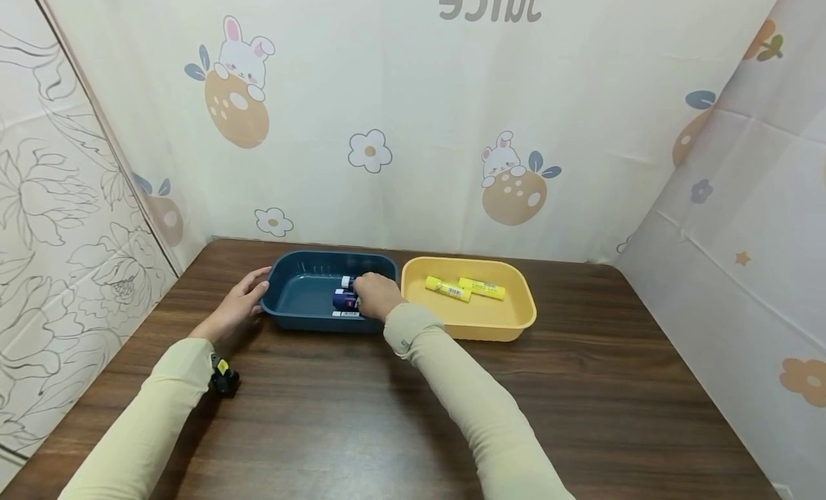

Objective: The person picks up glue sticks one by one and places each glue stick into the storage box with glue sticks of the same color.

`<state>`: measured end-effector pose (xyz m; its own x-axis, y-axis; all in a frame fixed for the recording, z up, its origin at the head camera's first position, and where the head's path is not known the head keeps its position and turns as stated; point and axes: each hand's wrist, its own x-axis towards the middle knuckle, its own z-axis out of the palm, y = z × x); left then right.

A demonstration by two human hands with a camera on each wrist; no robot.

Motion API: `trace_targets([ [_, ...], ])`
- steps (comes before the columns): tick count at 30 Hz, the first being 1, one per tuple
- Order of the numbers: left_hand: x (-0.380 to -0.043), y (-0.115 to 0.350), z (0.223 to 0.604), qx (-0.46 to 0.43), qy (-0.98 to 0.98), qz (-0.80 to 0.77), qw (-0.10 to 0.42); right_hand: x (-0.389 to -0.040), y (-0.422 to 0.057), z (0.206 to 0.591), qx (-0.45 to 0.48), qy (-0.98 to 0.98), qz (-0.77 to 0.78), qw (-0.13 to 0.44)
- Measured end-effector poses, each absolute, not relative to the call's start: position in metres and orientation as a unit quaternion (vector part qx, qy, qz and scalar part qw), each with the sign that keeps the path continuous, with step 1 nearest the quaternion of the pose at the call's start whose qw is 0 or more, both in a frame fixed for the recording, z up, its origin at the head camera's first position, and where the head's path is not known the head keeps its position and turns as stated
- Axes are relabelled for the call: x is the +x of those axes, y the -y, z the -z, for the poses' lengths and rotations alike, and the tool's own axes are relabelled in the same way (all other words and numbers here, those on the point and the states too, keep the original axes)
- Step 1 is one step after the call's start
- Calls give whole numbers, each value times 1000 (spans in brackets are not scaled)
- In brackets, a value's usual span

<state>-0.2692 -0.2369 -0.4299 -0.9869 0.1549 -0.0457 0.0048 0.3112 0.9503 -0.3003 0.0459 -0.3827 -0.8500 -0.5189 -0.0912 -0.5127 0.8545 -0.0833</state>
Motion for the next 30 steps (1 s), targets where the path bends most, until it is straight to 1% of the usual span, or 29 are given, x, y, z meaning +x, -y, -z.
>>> trace_targets([
  [14,-268,236,430,46,-810,-582,62,-300,-42,381,-271,-960,13,74],
  [30,-268,233,432,49,-806,-586,62,-302,-44,386,-270,-960,9,79],
])
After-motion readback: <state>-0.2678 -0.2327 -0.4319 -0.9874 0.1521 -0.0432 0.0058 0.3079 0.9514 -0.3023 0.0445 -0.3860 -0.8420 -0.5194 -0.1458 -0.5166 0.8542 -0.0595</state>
